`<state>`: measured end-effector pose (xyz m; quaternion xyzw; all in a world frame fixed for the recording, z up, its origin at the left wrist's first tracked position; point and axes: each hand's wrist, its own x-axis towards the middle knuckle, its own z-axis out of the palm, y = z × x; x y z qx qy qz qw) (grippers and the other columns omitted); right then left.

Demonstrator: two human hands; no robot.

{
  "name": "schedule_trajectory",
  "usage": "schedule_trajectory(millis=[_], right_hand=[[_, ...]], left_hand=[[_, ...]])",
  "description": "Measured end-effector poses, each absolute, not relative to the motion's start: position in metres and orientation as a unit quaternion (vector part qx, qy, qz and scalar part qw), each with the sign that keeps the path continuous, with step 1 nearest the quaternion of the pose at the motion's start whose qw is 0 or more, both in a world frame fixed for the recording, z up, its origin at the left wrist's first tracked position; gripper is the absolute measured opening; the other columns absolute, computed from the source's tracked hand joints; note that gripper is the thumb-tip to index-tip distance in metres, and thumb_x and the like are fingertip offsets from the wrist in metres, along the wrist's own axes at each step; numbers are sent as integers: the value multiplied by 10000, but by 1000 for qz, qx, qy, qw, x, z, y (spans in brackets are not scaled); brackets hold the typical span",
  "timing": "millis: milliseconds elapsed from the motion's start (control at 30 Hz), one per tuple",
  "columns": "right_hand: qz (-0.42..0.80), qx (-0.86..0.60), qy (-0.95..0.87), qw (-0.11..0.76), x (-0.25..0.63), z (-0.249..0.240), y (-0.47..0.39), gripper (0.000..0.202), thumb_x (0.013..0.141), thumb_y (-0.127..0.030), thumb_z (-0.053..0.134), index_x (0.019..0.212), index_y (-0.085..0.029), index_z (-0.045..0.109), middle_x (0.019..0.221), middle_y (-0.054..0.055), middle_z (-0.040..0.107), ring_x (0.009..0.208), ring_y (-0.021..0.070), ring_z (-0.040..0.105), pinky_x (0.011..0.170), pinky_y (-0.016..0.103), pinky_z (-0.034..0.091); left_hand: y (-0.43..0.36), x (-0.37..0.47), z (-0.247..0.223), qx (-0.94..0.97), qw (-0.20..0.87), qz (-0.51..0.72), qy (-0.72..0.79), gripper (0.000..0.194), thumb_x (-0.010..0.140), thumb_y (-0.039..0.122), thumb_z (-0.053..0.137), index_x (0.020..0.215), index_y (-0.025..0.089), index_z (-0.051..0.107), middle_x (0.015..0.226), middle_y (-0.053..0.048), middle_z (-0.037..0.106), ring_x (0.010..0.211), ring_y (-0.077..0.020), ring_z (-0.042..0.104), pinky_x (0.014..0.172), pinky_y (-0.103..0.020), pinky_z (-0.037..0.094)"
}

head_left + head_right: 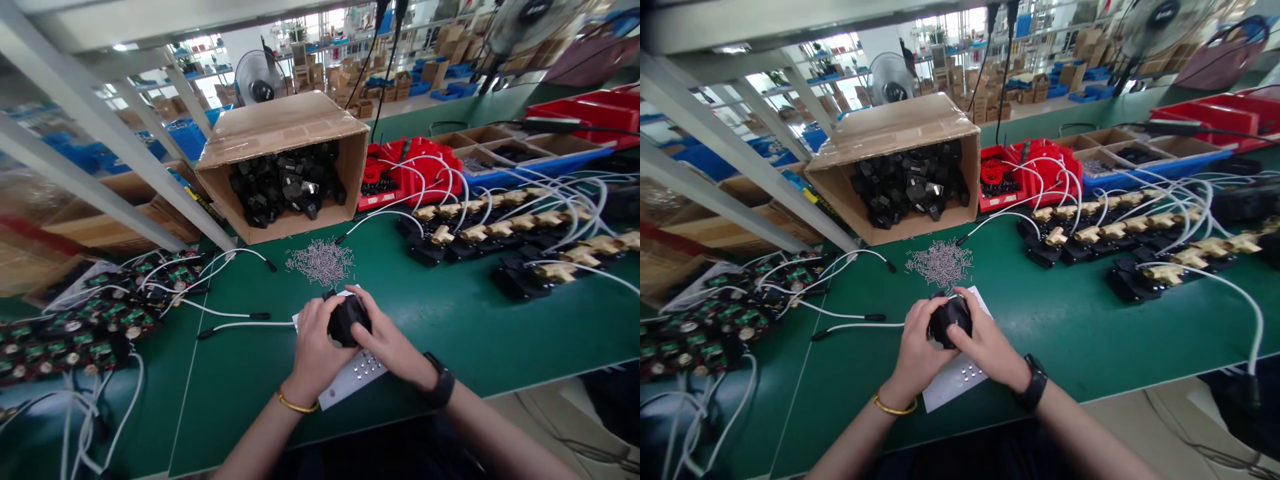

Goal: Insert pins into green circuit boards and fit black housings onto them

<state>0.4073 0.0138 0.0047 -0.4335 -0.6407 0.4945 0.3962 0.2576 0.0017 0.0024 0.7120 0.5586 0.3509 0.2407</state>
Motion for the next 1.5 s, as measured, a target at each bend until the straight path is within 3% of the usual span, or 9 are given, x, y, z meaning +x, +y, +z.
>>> schedule_trajectory(millis=[167,333,500,800,1000,1067,1133,1300,1500], right_hand=[[697,-401,-466,369,397,-9,17,469,753,-449,637,1087,-136,538,908,66,611,407,40,385,332,168,257],[673,-418,-467,394,389,-20,16,461,714,-391,699,1068,-125,568,990,94,613,676,134,570,491,205,422],[697,-419,-428,395,386,-20,17,440,693,-391,719,1023,-127,593,903,66,618,645,130,565,476,209,421],[713,-444,-364,403,377,-17,15,459,643,-384,749,994,-144,577,867,48,623,546,99,514,394,195,333],[675,-469,-403,402,371,-16,18,500,655,-394,727,1048,-145,545,1066,109,606,553,105,534,371,201,313],[672,-470,-420,389,371,-18,20,514,685,-420,694,1076,-132,525,1092,128,597,556,109,543,367,203,310],[657,-473,-452,374,373,-20,21,506,728,-449,640,1097,-125,515,1069,133,607,613,143,579,405,219,361],[448,-498,-668,323,379,-9,22,735,656,-375,697,1304,-192,403,1190,133,546,993,287,563,738,372,478],[293,-475,-818,137,384,11,31,703,696,-378,638,1332,-231,376,1052,131,625,861,330,619,705,440,473]], left_hand=[[7,233,-18,605,398,441,531,779,554,360,802,1179,204,365,1191,-107,471,1066,-258,514,909,-397,426],[24,218,-13,543,541,457,452,611,762,552,558,1225,176,428,1099,-110,596,1004,-241,571,879,-375,443],[35,227,-19,507,485,466,539,327,768,433,598,943,160,645,904,-59,661,823,-191,603,745,-299,469],[36,236,-23,505,457,485,550,353,848,469,465,879,163,639,872,-41,639,828,-182,577,749,-281,436],[36,216,-18,583,505,436,462,610,688,541,645,1168,187,515,1151,-91,570,1030,-247,546,890,-357,431],[31,214,-21,613,482,412,472,874,542,407,800,1281,207,377,1276,-110,475,1114,-274,500,945,-390,406],[25,217,-26,616,433,405,519,878,541,267,805,1282,210,336,1283,-114,455,1127,-272,489,964,-410,392],[11,223,-36,639,344,402,558,712,585,209,764,1190,223,387,1188,-77,492,1105,-249,481,959,-412,393],[3,225,-40,711,228,333,576,602,681,108,627,1217,196,367,1141,-93,455,1091,-251,422,972,-445,357]])
